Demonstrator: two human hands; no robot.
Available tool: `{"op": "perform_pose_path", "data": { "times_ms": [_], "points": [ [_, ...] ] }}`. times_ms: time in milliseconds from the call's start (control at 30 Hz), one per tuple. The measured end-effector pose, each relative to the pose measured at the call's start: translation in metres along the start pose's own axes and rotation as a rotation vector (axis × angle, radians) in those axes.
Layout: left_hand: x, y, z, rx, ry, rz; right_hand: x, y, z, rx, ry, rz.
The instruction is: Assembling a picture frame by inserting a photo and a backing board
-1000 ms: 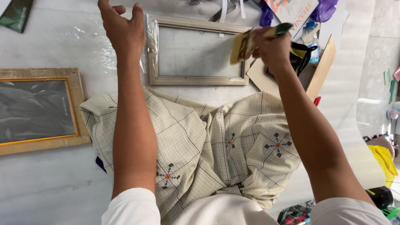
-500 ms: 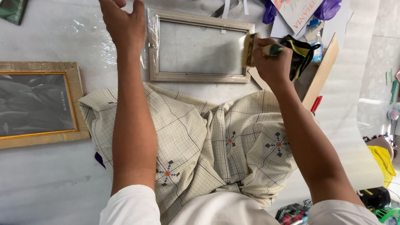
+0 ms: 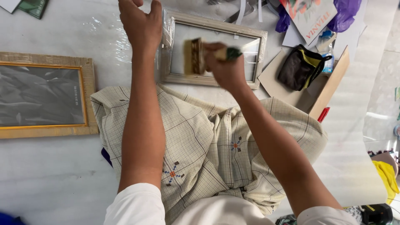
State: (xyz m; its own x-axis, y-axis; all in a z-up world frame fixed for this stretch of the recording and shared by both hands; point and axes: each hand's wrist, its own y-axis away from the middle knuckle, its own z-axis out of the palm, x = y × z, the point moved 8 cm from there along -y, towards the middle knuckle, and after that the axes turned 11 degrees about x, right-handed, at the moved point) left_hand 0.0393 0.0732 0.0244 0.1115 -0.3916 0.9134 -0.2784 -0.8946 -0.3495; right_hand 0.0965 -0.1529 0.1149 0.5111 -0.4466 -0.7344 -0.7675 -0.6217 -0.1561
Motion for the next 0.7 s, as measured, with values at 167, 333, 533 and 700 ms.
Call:
{"op": "perform_pose_path", "data": {
  "times_ms": [167,333,533,700],
  "points": [
    [-0.003,0.001,0.001,-0.065,0.034,-0.111,0.056,-0.030,0.024,-0.062,-0.139,0.322],
    [-0.005,0.005,0.006,-0.050,0.049,-0.122,0.047,-0.045,0.029,-0.086,-0.282,0.413],
    [-0.014,0.003,0.008,-0.085,0.016,-0.140,0.047,-0.052,0.023,-0.084,-0.233,0.377],
    [-0.015,0.009,0.010,-0.119,0.015,-0.174,0.054,-0.042,-0.002,0.008,-0.272,0.092]
  ]
}}
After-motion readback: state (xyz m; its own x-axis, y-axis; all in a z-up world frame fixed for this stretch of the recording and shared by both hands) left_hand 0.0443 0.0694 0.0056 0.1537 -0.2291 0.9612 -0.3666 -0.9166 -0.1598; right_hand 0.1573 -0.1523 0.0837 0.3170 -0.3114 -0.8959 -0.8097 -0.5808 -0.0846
